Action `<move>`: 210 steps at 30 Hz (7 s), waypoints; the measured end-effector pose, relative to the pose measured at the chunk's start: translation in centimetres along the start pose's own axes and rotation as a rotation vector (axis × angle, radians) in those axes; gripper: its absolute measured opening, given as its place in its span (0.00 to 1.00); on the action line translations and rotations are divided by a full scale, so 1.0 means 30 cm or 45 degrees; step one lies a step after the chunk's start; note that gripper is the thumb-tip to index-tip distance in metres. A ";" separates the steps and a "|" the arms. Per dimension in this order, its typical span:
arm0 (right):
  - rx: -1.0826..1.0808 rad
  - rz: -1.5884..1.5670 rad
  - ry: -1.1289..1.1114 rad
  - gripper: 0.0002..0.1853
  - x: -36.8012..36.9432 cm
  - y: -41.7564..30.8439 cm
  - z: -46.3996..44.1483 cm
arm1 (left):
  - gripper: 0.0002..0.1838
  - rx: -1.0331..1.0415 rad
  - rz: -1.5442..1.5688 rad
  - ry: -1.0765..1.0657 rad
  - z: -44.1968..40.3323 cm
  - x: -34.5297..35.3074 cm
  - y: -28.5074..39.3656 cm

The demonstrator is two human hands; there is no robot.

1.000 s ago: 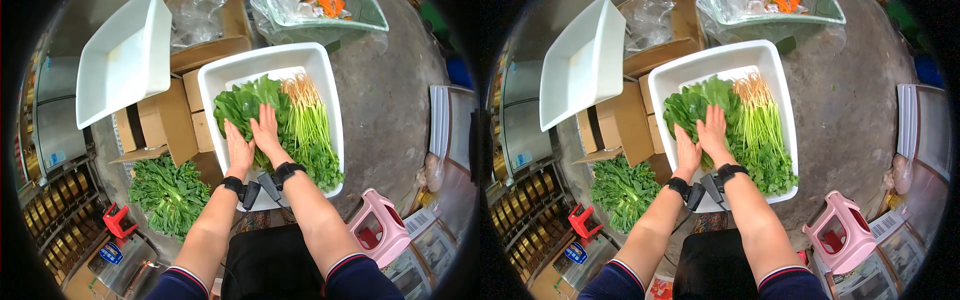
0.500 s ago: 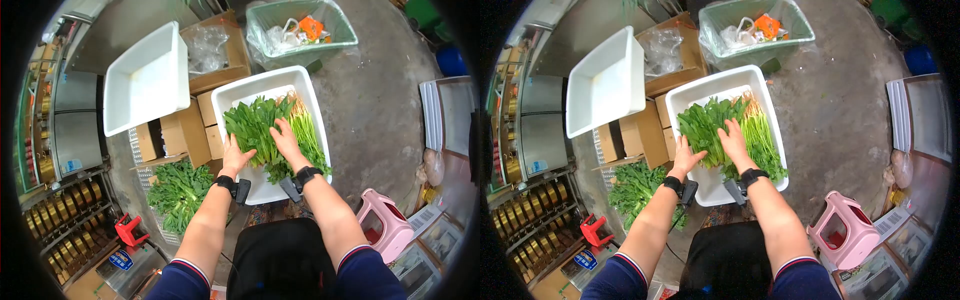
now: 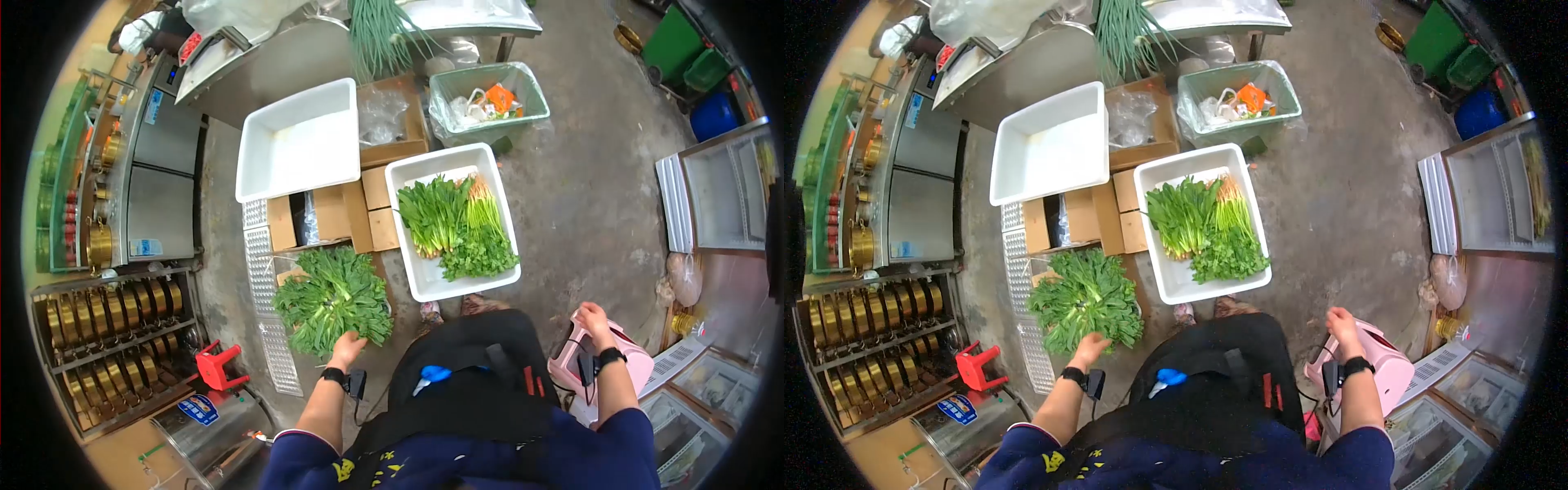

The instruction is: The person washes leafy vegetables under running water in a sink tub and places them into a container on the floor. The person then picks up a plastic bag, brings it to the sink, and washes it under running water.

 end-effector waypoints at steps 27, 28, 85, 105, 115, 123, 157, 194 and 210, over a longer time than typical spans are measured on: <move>-0.782 0.455 0.233 0.12 -1.201 -0.512 -0.706 | 0.23 -0.116 0.155 0.176 0.358 0.616 1.148; -0.799 0.466 0.237 0.12 -1.192 -0.571 -0.762 | 0.22 -0.122 0.093 0.212 0.328 0.634 1.155; -1.915 1.946 -1.300 0.11 0.259 -4.827 -2.526 | 0.13 0.173 0.509 0.837 -1.685 -1.210 4.563; -2.718 1.385 -1.833 0.15 1.217 -5.227 -2.467 | 0.16 -0.214 0.578 1.428 -2.086 -1.611 4.879; -1.186 2.312 -2.060 0.18 1.429 -5.195 -2.554 | 0.27 -0.301 0.378 1.527 -2.247 -1.666 4.783; -0.934 1.905 -1.865 0.17 1.408 -5.203 -2.638 | 0.21 -0.198 0.376 1.571 -2.270 -1.672 4.789; -2.531 2.125 -1.304 0.08 1.230 -5.141 -2.532 | 0.15 -0.252 0.253 1.567 -2.316 -1.651 4.790; -2.626 2.330 -1.596 0.13 1.168 -5.419 -1.956 | 0.09 0.875 2.558 2.258 -1.400 -1.749 4.398; -2.174 3.168 -2.068 0.10 0.889 -5.253 -1.244 | 0.26 1.044 2.367 0.956 -1.373 -1.805 4.648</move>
Point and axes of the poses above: each hand's wrist, its own z-axis away from the middle knuckle, its own x-axis out of the palm, y = z × x, the point moved 1 cm from there along -z, towards the middle knuckle
